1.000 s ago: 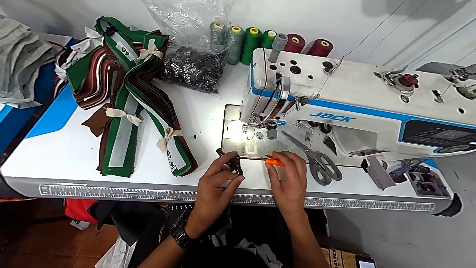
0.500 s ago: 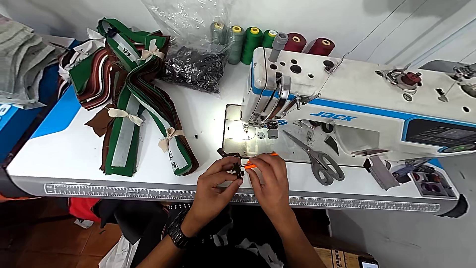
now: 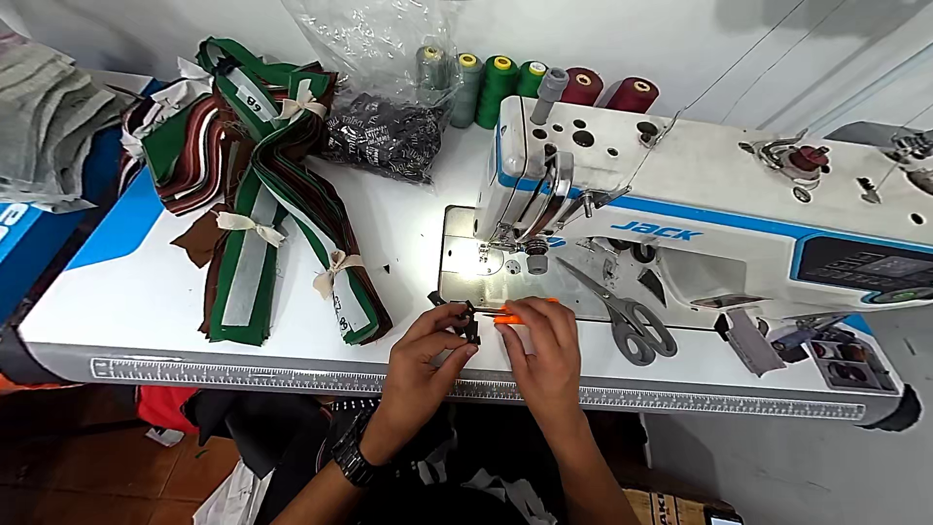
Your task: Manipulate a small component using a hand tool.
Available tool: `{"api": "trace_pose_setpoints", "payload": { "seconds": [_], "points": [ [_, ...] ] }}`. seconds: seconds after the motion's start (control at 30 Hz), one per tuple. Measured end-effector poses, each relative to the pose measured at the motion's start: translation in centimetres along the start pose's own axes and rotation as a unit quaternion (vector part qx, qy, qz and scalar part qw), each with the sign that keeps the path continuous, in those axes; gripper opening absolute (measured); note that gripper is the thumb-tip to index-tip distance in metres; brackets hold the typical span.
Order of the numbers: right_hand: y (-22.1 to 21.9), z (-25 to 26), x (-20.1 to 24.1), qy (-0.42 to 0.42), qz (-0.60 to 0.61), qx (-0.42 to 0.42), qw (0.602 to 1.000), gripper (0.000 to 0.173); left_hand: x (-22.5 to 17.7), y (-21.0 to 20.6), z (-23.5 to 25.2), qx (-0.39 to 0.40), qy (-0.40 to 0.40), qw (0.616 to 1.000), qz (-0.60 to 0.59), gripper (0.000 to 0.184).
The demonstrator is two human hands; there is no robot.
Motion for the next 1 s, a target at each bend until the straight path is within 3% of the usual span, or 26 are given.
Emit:
{"api": "trace_pose_setpoints", "payload": {
  "seconds": [0.23,0.43,0.53,0.67,1.0],
  "points": [
    [1.1,-1.1,-1.7,-0.038,-0.014,-0.006,0.999,0.029,0.3,0.5,0.2,-0.062,0.040,0.997,0.013,0.013],
    [0.5,-1.7,-1.7,-0.047,-0.013,0.007,0.999,0.029,-0.8,0.3,-0.2,-0.071,-0.023,0.997,-0.007,0.028],
    [0.5,-1.6,-1.7,-0.046,-0.013,0.012,0.999,0.029,-0.9,0.2,-0.5,-0.072,-0.041,0.996,-0.013,0.024],
    [0.4,-1.5,-1.5,-0.047,0.000,0.011,0.999,0.029,-0.8,0.2,-0.4,-0.027,-0.041,0.998,-0.042,0.010],
    [-0.3,-0.9,-0.8,-0.037,0.017,0.017,0.999,0.029,-0.4,-0.3,-0.3,0.098,-0.036,0.992,-0.072,0.012]
  ]
}}
Point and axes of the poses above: each hand's wrist, its own z-axis towards the middle knuckle, its own y-axis out of the back of the hand, x = y × z, the point moved 9 cm from there along z, towards the middle knuckle, and after that the axes turned 12 degrees about y, right-handed, at the moved point
